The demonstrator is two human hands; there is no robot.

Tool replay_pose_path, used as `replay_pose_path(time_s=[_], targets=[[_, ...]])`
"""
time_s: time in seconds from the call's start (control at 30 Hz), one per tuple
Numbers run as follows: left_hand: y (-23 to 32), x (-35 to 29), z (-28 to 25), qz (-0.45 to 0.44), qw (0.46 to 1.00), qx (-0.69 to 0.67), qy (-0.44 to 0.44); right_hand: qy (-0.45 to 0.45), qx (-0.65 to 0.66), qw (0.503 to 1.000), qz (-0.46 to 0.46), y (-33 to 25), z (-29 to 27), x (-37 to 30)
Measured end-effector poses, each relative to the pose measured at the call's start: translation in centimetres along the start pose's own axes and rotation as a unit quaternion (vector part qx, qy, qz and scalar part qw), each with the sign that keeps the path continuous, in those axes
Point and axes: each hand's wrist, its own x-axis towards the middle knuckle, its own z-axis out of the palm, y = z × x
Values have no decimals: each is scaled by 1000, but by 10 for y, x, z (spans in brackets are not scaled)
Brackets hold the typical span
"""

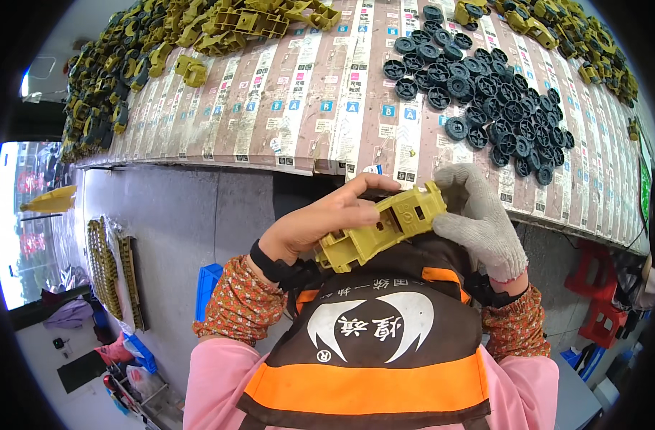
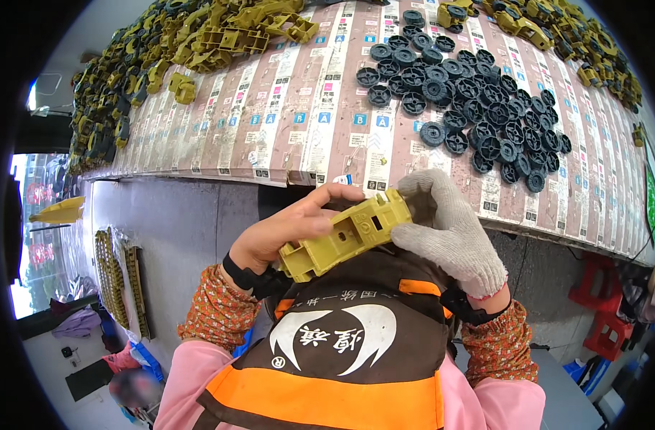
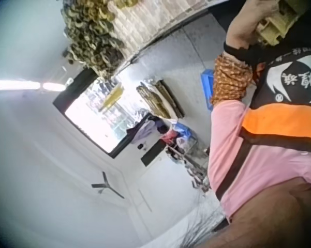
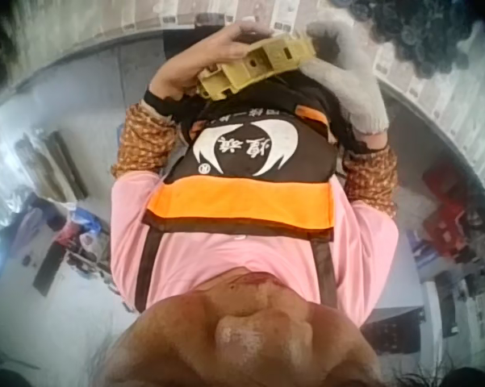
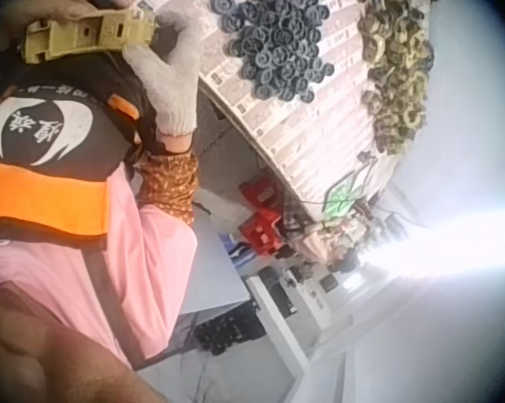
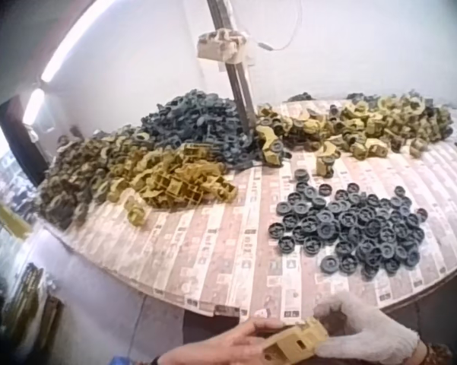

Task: The person sits at a table covered with yellow plastic frames and black wheels. They repeatedly pick up a yellow frame, insert a black wheel into a slot, and place the assembled unit back on the table. The task involves repetitive manual assembly of these components.

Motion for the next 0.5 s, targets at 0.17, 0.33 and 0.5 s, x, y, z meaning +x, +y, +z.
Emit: replay_pose_path(time_s=[0.17, 0.33, 0.5], targets=[[-6, 2, -12, 51, 995, -79, -34, 28, 95, 993, 70, -1, 1, -6], [-18, 4, -13, 146, 969, -194, -54, 52, 269, 960, 55, 21, 2, -1], [-28, 22, -3, 228, 969, -56, 82, 112, 109, 985, 68, 19, 23, -1]])
